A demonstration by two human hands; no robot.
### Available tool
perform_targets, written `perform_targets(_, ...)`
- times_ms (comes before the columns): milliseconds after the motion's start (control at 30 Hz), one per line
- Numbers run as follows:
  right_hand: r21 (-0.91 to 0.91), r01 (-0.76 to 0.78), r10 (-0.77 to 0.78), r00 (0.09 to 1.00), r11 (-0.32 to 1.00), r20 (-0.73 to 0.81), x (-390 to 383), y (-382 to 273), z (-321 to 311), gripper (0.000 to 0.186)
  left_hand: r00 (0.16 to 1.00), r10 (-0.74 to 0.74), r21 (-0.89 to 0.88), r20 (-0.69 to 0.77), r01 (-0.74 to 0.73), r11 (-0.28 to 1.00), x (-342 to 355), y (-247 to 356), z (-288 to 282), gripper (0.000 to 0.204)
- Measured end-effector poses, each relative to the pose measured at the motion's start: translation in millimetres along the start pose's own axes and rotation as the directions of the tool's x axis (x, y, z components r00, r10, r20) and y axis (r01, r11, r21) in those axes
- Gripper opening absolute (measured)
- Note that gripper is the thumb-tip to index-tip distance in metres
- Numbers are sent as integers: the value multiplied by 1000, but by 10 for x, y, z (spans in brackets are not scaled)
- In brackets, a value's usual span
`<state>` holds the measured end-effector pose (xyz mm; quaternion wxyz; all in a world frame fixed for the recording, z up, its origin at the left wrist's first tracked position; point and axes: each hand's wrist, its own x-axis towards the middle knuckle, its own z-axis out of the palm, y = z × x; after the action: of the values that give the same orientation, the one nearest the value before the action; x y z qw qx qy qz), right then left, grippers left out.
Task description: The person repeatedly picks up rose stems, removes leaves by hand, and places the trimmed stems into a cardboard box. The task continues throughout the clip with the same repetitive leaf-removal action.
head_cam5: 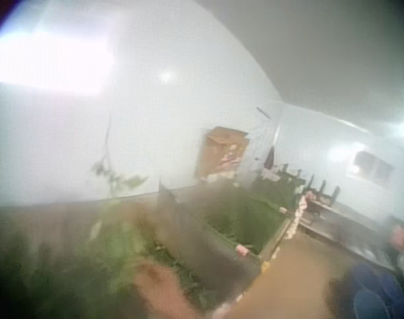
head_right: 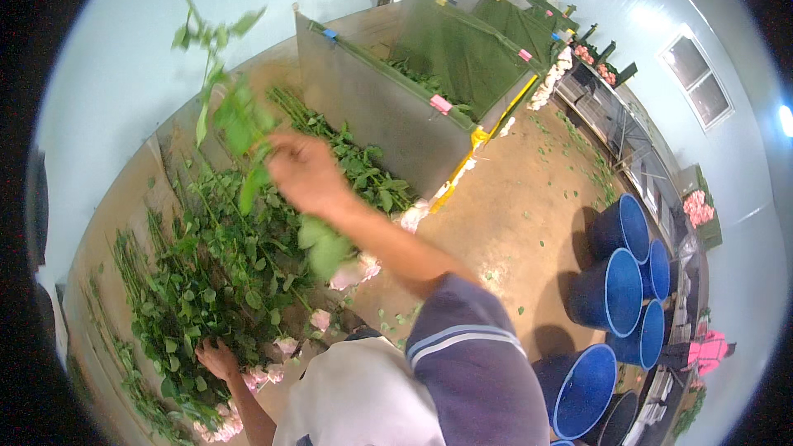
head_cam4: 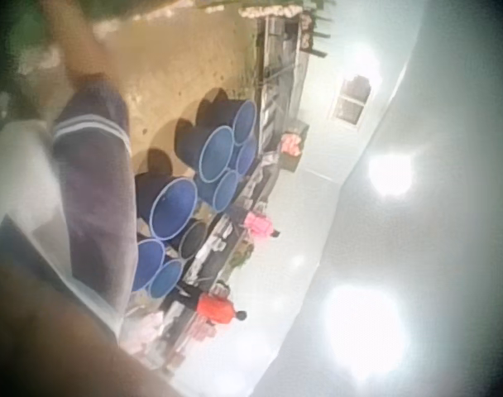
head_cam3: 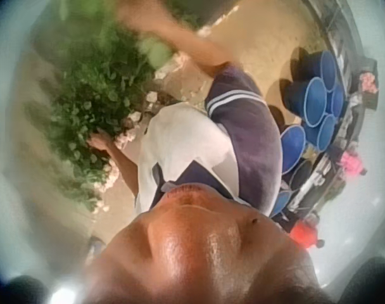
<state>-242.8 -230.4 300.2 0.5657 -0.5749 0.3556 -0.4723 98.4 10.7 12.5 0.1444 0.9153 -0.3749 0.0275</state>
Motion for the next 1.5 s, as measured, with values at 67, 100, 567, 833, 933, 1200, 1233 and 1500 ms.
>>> perform_targets(67,-410,122,-178,979,904,-100,-50,-518,-503,30,1000,11,18,15,-11,1000,-16,-37,31,25)
perform_targets(100,-462,169,-226,971,871,-72,-87,-764,-775,31,1000,15,44,26,-16,999,-23,-38,32,25)
perform_targets(567,-946,248,-612,788,209,71,480,-1096,-2115,45,961,-226,-48,162,236,971,-6,106,-182,47)
perform_targets(833,-472,-16,255,857,882,447,-934,1794,882,39,938,-239,-443,252,331,833,223,-343,-493,42)
perform_targets(933,-151,-268,307,842,952,444,-1110,2281,1425,33,918,-248,-532,311,384,755,241,-529,-560,44)
perform_targets(1200,-413,-341,482,821,844,307,-1104,3067,2406,41,875,-166,-610,455,441,658,84,-186,-434,47)
perform_targets(1233,-359,-350,465,827,865,315,-1079,3115,2416,40,878,-147,-611,456,429,666,72,-134,-405,47)
perform_targets(1500,-692,-223,384,919,687,86,-871,2878,2169,42,880,-143,-321,454,311,894,34,-30,-248,45)
